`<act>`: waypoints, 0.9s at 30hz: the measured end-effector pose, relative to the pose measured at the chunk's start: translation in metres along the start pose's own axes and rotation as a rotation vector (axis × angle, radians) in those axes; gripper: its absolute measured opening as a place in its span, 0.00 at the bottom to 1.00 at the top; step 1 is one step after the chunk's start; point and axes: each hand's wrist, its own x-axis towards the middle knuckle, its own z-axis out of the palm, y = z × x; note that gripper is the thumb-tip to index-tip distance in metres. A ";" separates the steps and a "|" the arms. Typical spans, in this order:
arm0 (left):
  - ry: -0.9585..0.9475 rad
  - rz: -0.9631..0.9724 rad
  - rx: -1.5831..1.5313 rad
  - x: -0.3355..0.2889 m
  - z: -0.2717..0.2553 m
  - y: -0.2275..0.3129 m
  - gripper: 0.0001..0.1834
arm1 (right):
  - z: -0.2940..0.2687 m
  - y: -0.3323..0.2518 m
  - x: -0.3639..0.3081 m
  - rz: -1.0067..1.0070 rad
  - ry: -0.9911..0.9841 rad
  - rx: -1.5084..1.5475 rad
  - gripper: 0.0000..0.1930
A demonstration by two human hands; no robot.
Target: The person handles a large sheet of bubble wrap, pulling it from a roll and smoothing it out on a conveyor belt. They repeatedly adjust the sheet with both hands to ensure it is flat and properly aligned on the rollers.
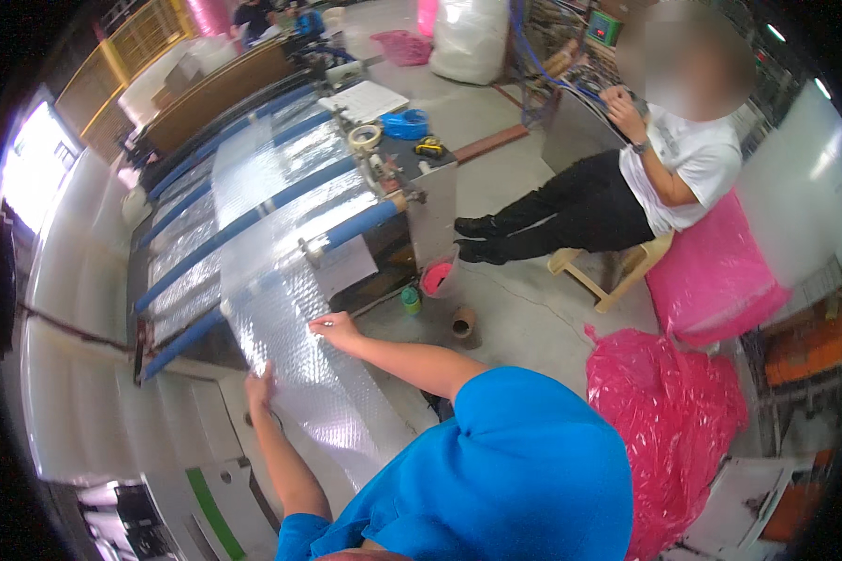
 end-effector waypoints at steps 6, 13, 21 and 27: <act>0.002 0.005 -0.090 -0.083 -0.001 -0.105 0.25 | -0.010 0.015 -0.071 0.221 -0.071 0.129 0.12; 0.155 0.009 -0.079 -0.164 -0.008 -0.150 0.26 | -0.010 0.043 -0.146 0.009 -0.127 -0.044 0.22; 0.250 0.263 -0.073 -0.186 -0.016 -0.134 0.22 | -0.002 -0.001 -0.180 -0.543 0.273 -0.792 0.19; 0.263 0.254 -0.024 -0.197 -0.021 -0.119 0.22 | 0.017 -0.006 -0.172 0.370 -0.216 -0.262 0.21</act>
